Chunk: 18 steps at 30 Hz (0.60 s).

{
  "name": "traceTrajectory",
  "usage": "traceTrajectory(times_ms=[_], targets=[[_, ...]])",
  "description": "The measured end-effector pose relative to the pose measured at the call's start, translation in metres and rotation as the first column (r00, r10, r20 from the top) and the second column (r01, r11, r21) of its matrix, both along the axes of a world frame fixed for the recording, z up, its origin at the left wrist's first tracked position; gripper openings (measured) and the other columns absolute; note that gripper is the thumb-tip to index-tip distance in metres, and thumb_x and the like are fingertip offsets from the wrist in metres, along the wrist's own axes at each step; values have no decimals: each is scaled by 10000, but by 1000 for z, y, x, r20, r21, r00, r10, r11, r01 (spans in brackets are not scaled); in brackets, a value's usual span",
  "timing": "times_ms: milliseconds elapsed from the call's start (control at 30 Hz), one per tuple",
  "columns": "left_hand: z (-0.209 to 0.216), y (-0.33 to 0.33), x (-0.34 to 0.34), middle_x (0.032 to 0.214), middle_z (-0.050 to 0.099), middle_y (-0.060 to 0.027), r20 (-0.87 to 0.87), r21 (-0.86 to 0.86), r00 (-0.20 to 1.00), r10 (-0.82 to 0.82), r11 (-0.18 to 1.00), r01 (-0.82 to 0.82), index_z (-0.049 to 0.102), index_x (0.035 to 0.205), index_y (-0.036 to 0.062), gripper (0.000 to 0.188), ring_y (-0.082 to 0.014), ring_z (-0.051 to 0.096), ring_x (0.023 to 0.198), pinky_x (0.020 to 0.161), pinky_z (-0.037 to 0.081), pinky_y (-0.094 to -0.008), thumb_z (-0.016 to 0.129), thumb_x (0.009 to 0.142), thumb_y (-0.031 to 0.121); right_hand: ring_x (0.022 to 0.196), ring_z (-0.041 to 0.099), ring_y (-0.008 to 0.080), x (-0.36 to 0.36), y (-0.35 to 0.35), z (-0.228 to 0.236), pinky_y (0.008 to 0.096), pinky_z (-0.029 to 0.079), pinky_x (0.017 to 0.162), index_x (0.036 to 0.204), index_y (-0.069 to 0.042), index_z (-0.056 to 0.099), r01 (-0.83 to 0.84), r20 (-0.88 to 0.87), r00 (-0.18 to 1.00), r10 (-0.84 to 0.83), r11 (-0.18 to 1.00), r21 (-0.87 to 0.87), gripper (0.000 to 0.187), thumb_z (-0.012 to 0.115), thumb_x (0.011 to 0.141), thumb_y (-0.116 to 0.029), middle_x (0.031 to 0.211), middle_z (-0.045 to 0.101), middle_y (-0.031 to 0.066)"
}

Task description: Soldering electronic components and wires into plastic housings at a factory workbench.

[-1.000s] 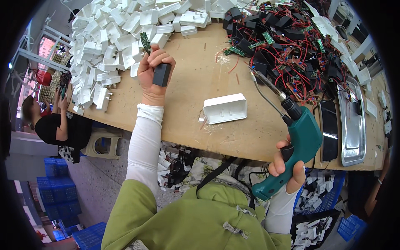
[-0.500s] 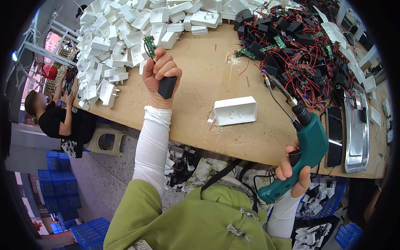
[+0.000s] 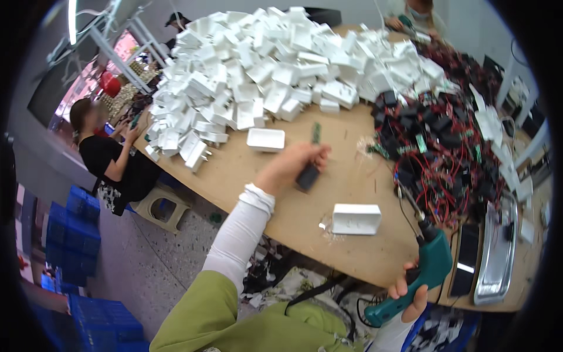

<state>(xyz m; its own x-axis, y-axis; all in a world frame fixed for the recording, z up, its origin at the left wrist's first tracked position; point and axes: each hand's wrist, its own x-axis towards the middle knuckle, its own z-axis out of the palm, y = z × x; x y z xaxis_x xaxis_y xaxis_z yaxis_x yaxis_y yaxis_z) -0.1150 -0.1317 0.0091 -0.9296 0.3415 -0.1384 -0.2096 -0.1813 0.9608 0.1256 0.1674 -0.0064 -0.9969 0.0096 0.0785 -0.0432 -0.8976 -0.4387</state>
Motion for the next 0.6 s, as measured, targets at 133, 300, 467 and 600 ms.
traceTrajectory(times_ms=[133, 300, 467, 600], targets=[[2, 9, -2, 794, 568, -169, -293, -750, 951, -98, 641, -165, 589, 843, -37, 282, -288, 578, 717, 660, 478, -357, 530, 803, 237, 698, 459, 122, 0, 3, -7, 252, 432, 593, 1322, -45, 231, -17, -7, 1000, 17, 1000, -21, 579, 534, 877, -257, 1197, 421, 128], [13, 16, 22, 844, 561, -204, -553, -748, 833, 0, 440, -497, 585, 809, -25, 263, -345, 566, 769, 687, 457, -399, 566, 759, 232, 730, 445, 119, -9, 18, -25, 251, 432, 638, 1350, -98, 221, -106, -63, 993, 104, 994, -32, 573, 523, 886, -247, 1231, 390, 79], [23, 12, 40, 884, 558, -195, -533, -769, 845, 37, 395, -502, 575, 875, -19, 303, -339, 552, 829, 723, 448, -400, 592, 748, 255, 728, 447, 119, -14, 23, -29, 254, 435, 642, 1347, -103, 226, -117, -87, 990, 112, 991, -59, 564, 520, 887, -242, 1244, 382, 79], [16, 7, 53, 908, 542, -187, -516, -792, 856, -28, 397, -465, 554, 921, -24, 310, -339, 533, 861, 754, 430, -413, 587, 761, 239, 717, 438, 116, -17, 24, -33, 244, 428, 630, 1348, -63, 174, -98, -137, 986, 97, 995, 2, 581, 490, 903, -261, 1242, 391, 112]])
